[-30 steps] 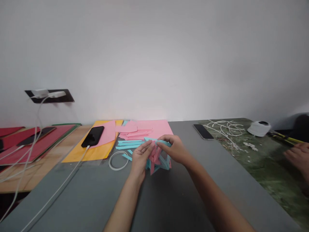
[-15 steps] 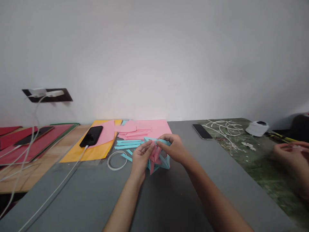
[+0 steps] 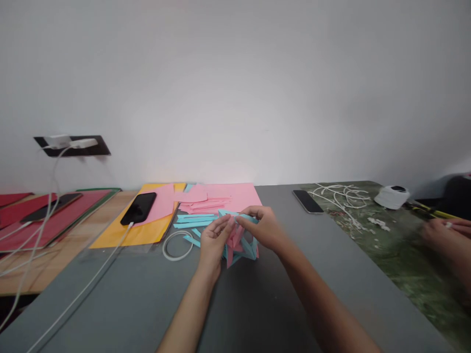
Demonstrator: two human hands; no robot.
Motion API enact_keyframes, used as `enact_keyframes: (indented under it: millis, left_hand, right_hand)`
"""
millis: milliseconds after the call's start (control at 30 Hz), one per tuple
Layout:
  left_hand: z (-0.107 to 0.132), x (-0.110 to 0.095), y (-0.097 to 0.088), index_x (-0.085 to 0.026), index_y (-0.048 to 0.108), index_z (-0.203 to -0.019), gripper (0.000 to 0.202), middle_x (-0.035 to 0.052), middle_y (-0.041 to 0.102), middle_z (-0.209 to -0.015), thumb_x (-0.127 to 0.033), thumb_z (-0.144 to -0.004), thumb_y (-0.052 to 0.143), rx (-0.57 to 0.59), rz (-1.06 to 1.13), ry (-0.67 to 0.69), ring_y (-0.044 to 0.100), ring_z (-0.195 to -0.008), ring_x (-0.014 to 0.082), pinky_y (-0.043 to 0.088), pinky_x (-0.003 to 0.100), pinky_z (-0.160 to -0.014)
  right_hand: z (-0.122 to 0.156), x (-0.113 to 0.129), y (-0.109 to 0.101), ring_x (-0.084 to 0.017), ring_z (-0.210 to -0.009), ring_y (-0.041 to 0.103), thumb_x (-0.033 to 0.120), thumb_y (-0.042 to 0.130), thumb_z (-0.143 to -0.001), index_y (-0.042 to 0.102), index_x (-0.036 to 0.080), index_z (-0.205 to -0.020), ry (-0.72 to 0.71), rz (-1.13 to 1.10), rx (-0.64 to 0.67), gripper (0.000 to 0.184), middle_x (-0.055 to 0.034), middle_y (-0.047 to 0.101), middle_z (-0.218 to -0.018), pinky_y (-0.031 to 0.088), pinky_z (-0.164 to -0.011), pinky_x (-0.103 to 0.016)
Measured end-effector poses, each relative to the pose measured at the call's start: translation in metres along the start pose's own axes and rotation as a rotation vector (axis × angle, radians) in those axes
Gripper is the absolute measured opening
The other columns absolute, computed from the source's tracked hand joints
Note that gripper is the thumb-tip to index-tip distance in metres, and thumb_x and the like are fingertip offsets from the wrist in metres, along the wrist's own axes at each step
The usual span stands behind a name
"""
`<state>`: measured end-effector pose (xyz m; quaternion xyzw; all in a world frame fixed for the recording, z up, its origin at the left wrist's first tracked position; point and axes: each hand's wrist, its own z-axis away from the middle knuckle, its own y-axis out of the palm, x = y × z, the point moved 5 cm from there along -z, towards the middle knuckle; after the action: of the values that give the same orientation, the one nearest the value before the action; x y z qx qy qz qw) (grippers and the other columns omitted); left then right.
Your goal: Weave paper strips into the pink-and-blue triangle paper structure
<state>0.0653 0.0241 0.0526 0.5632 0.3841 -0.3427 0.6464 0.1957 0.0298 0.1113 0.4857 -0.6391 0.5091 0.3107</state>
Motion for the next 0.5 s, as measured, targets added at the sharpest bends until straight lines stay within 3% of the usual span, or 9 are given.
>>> enact_keyframes:
  millis: [500]
  left_hand:
    - [0.0008,-0.0011,-0.0016,-0.012,0.067,-0.085,0.038,0.0061,0.072,-0.077,-0.027,-0.052,0.081,-0.052,0.046,0.021,0.066,-0.067,0.0130,0.051,0.022,-0.065]
  right_hand:
    - [0.0013,0.0059,0.0028,-0.014,-0.068,0.060,0.027,0.057,-0.073,0.067,0.017,-0.067,-0.088,-0.043,-0.015,0.015,-0.0032,0.069,-0.070,0.043,-0.064,-0.024]
